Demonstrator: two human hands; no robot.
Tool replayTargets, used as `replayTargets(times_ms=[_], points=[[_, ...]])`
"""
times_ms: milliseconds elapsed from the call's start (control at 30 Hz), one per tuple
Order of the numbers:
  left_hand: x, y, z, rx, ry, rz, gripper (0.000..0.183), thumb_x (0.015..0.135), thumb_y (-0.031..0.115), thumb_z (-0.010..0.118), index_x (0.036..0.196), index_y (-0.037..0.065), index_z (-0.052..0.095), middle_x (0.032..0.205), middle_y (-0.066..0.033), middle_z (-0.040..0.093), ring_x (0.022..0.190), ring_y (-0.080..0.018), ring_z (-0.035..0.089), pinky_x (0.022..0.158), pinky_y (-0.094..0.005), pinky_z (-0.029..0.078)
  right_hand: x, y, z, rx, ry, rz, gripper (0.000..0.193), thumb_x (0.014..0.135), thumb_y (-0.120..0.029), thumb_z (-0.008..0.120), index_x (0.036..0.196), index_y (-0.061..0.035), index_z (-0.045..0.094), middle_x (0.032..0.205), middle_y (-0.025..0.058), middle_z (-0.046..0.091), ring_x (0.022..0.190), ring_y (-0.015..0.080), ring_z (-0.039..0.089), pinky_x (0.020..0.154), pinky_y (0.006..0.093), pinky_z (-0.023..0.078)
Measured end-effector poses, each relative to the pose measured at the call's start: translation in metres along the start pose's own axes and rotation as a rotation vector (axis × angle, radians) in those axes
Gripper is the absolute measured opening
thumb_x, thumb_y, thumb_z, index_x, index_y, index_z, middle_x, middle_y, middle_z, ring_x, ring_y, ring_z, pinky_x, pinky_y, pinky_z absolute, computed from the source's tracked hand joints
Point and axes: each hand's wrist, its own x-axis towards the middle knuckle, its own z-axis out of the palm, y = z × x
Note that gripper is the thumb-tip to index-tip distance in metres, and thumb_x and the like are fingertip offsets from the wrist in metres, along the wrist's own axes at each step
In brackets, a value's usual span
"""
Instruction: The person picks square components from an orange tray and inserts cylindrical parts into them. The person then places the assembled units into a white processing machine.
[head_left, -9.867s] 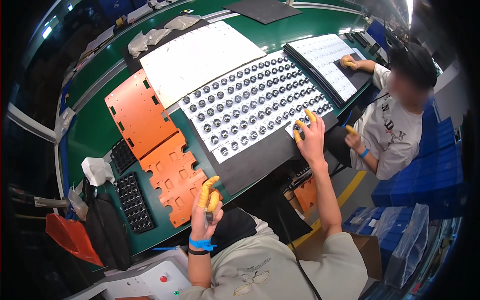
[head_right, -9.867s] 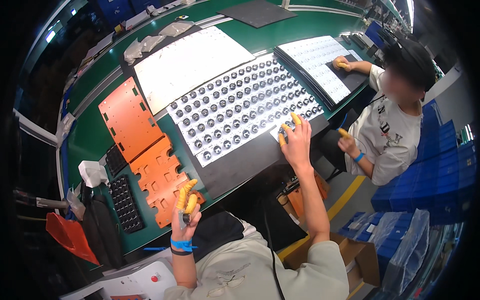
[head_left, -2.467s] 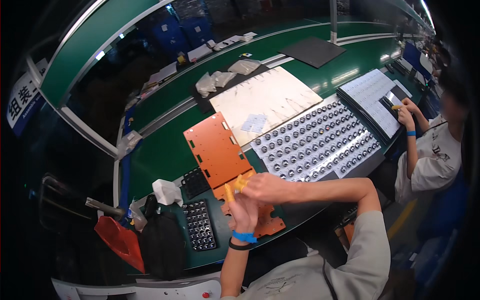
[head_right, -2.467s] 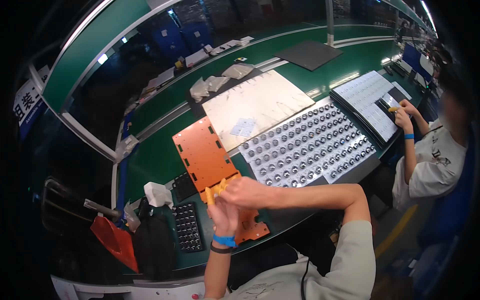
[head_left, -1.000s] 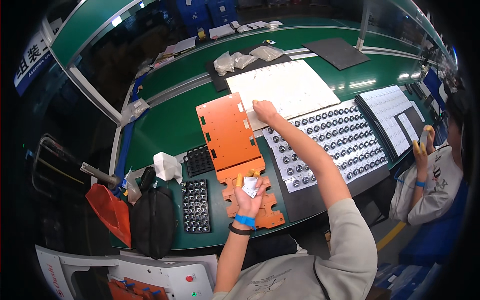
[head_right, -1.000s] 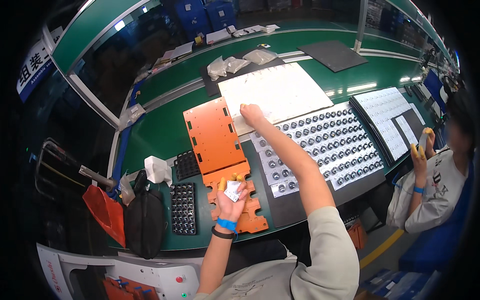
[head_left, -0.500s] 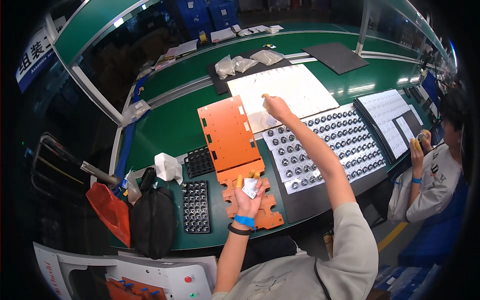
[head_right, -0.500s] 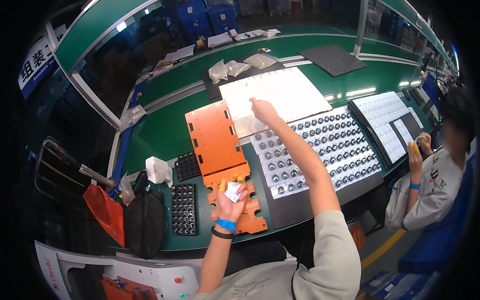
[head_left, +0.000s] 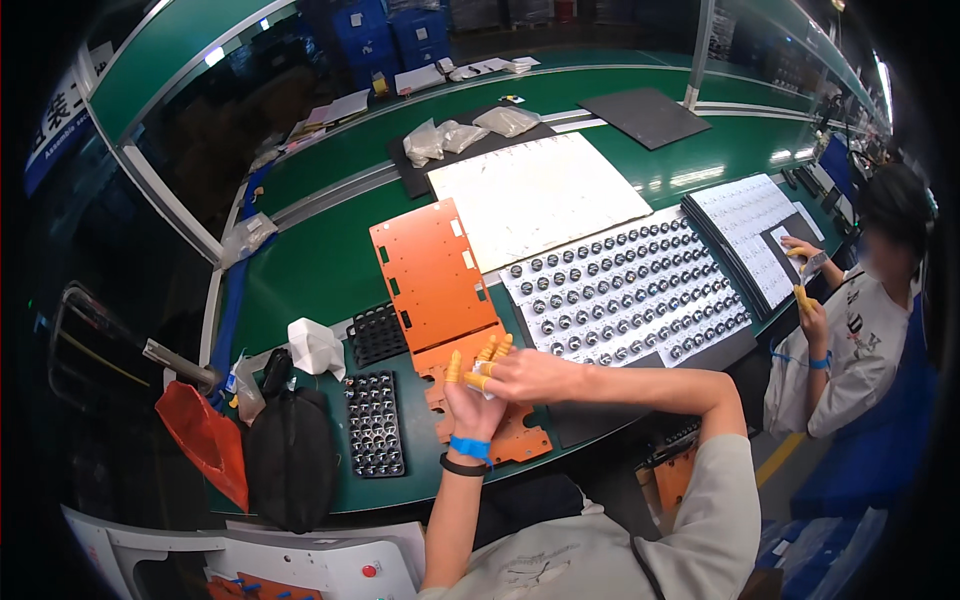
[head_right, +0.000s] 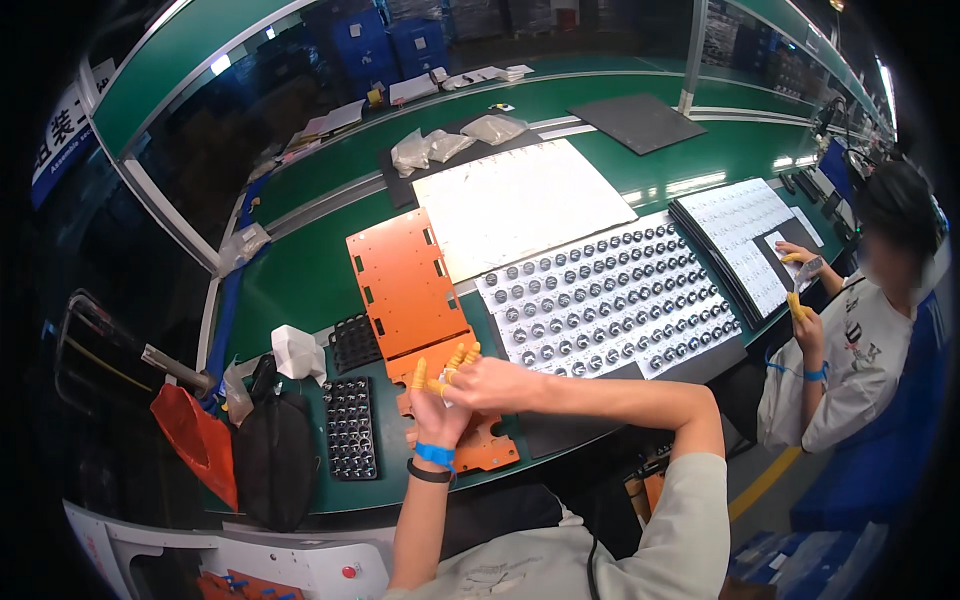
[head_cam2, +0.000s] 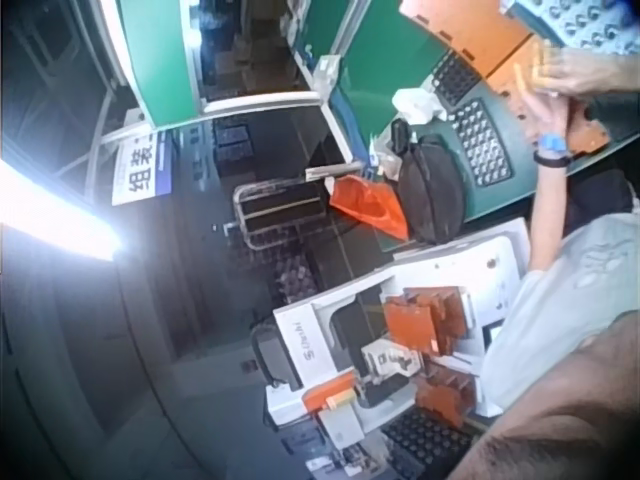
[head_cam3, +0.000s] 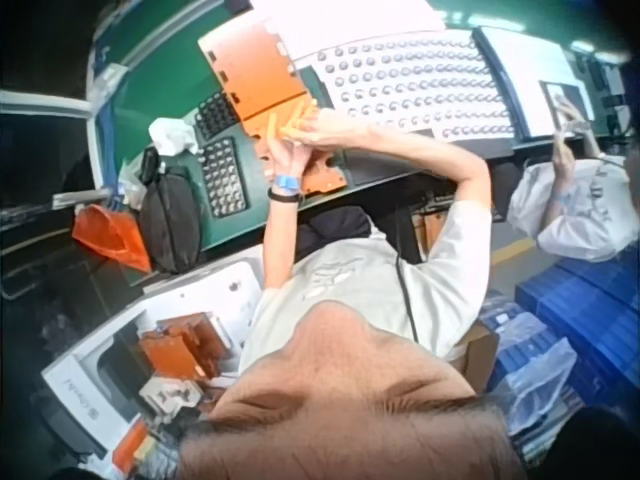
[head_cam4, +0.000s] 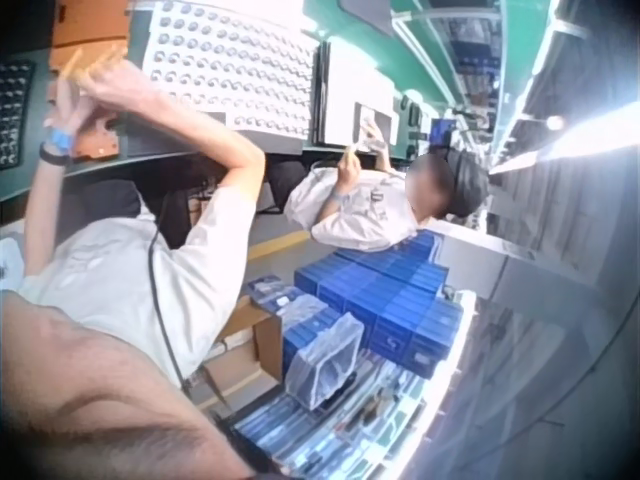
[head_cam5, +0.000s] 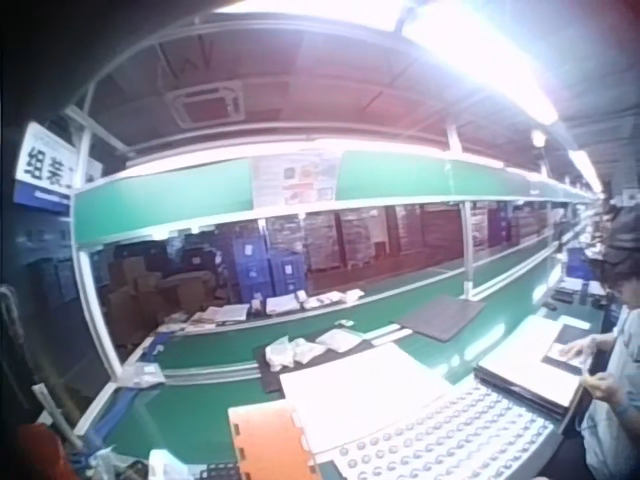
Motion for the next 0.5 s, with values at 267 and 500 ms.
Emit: replayTargets(times_ms=[267, 500], points=[[0.007, 0.001, -0.035, -0.017, 0.075, 0.013, 0.046, 0.102, 0.041, 0.042, 0.127, 0.006, 0.057, 0.124, -0.012, 0.063, 0.118, -0.0304, 0.058, 0.105, -0.0442, 0.045, 0.006, -0.008, -0.006, -0.024, 0.146, 0.194, 0.033, 0.082, -0.023, 0.066, 0.103, 0.0025, 0.059, 0.088, 0.0166, 0.063, 0.089, 0.0336, 0.064, 0.076, 0.0448, 0.052], [0.001, 0.006, -0.028, 0.068, 0.153, -0.103, 0.038, 0.1, 0.039, 0.05, 0.117, 0.005, 0.058, 0.107, -0.0118, 0.063, 0.091, -0.0256, 0.06, 0.077, -0.0386, 0.055, 0.027, 0.073, -0.007, -0.005, 0.444, 0.398, 0.027, 0.087, -0.032, 0.069, 0.096, -0.0065, 0.069, 0.075, 0.0138, 0.065, 0.074, 0.0342, 0.064, 0.068, 0.046, 0.051]])
